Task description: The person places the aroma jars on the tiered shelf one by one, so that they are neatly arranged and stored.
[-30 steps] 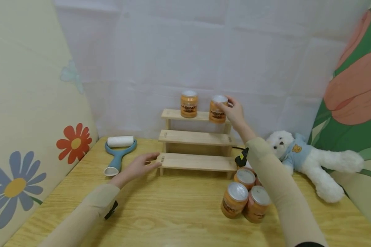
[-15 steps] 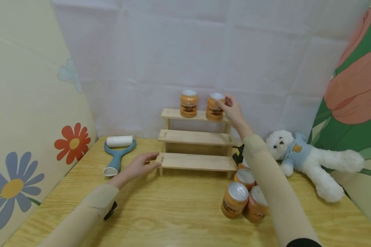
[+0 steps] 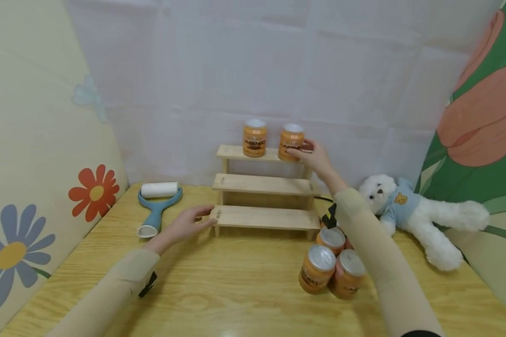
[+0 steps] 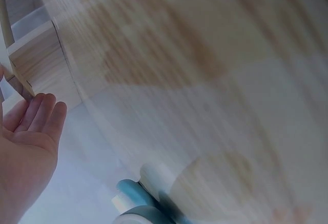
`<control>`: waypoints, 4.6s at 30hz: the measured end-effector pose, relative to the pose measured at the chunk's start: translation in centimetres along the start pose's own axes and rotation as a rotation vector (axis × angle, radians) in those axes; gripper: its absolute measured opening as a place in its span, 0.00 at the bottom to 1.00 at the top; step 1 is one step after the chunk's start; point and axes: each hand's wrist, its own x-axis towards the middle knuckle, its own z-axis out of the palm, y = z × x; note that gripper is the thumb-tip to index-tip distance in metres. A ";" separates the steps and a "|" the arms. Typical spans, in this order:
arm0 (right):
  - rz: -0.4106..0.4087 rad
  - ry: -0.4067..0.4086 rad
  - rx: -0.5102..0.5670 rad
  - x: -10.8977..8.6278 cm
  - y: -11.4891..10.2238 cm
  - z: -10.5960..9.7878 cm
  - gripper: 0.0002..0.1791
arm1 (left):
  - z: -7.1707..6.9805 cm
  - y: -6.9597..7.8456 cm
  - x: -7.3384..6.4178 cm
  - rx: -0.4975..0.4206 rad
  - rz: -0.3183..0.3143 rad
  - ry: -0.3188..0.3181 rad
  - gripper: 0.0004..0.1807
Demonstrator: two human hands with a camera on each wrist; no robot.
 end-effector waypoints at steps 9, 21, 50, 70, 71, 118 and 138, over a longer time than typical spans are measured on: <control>-0.032 0.032 -0.088 -0.3 0.1 0.8 0.36 | 0.1 0.0 -0.1 -0.001 -0.005 -0.004 0.34; -0.056 0.074 -0.194 -0.3 0.2 1.7 0.35 | 0.3 0.0 -0.3 0.003 -0.008 -0.006 0.34; -0.111 -0.162 -0.208 -4.5 0.8 -2.9 0.29 | 0.2 -0.2 0.5 -0.001 -0.015 -0.009 0.34; -0.106 -0.263 -0.197 -11.5 2.2 -5.7 0.29 | 0.1 -0.1 0.4 0.000 -0.002 -0.010 0.33; -0.106 -0.265 -0.192 -11.9 2.3 -5.9 0.29 | 0.1 -0.1 0.4 0.005 0.001 -0.009 0.33; -0.200 -0.536 -0.278 -21.9 8.1 -10.6 0.31 | 0.1 -0.5 0.6 -0.006 -0.007 -0.011 0.33; -0.205 -0.201 -0.591 -23.5 7.9 -8.0 0.30 | 0.1 -0.3 0.7 0.005 -0.013 -0.004 0.33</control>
